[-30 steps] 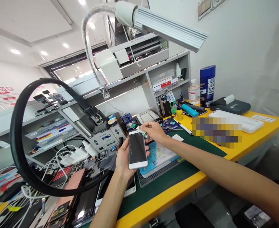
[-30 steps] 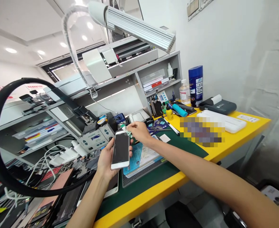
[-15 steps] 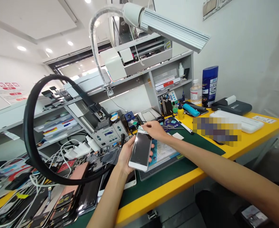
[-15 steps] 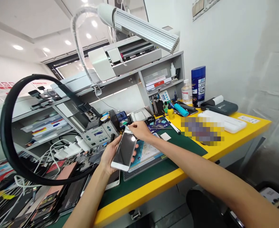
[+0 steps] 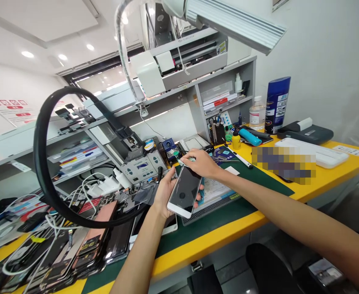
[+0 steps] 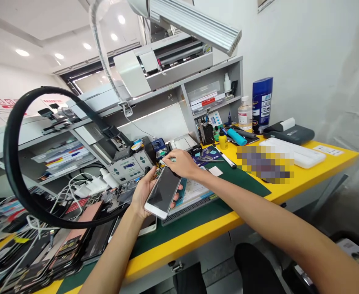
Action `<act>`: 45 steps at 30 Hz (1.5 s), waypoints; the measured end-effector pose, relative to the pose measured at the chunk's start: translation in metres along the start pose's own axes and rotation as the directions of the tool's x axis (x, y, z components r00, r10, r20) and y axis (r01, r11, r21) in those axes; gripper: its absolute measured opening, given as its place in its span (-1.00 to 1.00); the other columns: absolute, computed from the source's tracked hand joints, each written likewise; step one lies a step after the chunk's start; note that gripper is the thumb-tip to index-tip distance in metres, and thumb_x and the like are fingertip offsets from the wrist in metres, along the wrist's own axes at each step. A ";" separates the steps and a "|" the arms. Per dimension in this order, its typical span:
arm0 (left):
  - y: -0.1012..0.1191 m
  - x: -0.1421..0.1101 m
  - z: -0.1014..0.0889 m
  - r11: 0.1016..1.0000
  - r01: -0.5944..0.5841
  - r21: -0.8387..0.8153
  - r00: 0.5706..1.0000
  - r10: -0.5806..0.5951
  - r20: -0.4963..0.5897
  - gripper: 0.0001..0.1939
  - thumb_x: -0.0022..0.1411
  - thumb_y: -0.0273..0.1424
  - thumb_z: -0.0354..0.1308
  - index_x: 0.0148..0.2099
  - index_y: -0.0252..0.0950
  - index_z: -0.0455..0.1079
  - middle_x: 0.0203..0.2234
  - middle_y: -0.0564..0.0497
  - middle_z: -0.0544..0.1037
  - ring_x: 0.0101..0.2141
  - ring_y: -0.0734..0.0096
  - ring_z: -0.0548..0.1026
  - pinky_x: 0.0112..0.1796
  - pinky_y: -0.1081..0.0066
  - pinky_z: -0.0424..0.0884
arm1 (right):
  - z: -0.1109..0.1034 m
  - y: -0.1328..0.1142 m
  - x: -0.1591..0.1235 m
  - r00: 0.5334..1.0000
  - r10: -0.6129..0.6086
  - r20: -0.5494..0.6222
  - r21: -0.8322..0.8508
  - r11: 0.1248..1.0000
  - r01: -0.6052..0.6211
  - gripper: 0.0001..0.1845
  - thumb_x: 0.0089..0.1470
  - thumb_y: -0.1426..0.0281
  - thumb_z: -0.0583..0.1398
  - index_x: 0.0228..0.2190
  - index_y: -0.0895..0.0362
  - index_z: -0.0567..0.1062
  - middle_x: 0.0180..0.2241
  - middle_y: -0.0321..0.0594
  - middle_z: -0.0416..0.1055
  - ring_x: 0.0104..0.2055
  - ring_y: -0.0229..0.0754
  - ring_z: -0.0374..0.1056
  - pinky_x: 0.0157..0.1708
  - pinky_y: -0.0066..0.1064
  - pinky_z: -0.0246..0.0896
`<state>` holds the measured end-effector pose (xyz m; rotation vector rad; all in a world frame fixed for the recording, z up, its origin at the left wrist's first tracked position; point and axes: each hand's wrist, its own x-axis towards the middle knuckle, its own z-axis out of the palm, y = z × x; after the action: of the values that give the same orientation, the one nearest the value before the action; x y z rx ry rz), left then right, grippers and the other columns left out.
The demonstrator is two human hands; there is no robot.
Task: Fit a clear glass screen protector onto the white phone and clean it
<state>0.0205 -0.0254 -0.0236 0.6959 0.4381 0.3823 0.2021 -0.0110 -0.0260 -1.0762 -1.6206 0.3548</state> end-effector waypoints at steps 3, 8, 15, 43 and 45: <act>0.001 -0.001 0.001 1.000 -0.004 0.009 1.000 0.004 0.005 -0.28 0.37 0.08 -0.18 0.12 -0.47 0.40 -0.23 -0.34 0.60 -0.33 -0.01 0.62 -0.30 0.08 0.54 | 0.003 0.002 0.000 0.991 -0.127 -0.052 -0.139 0.983 0.119 -0.81 0.19 0.39 0.21 -0.37 0.15 0.64 -0.33 -0.14 0.53 -0.21 -0.10 0.41 -0.18 -0.31 0.22; 0.002 -0.003 0.001 0.999 -0.028 0.032 0.999 0.027 0.025 -0.25 0.34 0.12 -0.17 0.12 -0.47 0.39 -0.22 -0.33 0.60 -0.32 -0.01 0.62 -0.29 0.08 0.53 | 0.007 0.004 -0.004 0.912 -0.400 -0.087 -0.353 0.869 0.348 -0.79 0.25 0.40 0.18 -0.34 0.18 0.61 -0.35 -0.11 0.49 -0.21 -0.07 0.34 -0.12 -0.23 0.23; 0.001 -0.007 0.012 0.994 -0.087 0.063 0.996 0.088 -0.011 -0.25 0.34 0.14 -0.20 0.12 -0.41 0.38 -0.23 -0.28 0.59 -0.34 0.03 0.61 -0.29 0.11 0.53 | 0.004 -0.009 -0.008 0.840 -0.533 -0.102 -0.481 0.766 0.427 -0.76 0.28 0.39 0.14 -0.32 0.20 0.60 -0.35 -0.07 0.46 -0.23 -0.05 0.30 -0.16 -0.19 0.25; 0.000 -0.008 0.016 0.904 -0.408 0.126 0.871 0.427 -0.243 -0.29 0.30 0.16 -0.13 0.03 -0.37 0.44 -0.70 0.04 0.39 -0.76 0.36 0.33 -0.70 0.41 0.20 | 0.012 -0.068 -0.037 0.905 0.091 0.417 0.233 0.951 -0.203 -0.62 0.18 0.13 0.22 -0.44 0.16 0.64 -0.70 -0.31 0.36 -0.67 -0.32 0.18 -0.62 -0.46 0.10; 0.000 -0.009 0.015 0.912 -0.402 0.080 0.883 0.409 -0.229 -0.27 0.30 0.16 -0.15 0.06 -0.36 0.43 -0.70 0.05 0.38 -0.77 0.36 0.32 -0.69 0.39 0.23 | 0.013 -0.069 -0.038 0.849 0.116 0.515 0.243 0.930 -0.275 -0.59 0.17 0.09 0.22 -0.45 0.16 0.62 -0.70 -0.29 0.40 -0.69 -0.32 0.19 -0.63 -0.46 0.13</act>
<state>0.0199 -0.0371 -0.0110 0.7750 0.5285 0.8668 0.1587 -0.0742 -0.0052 -0.9550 -1.8173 1.0638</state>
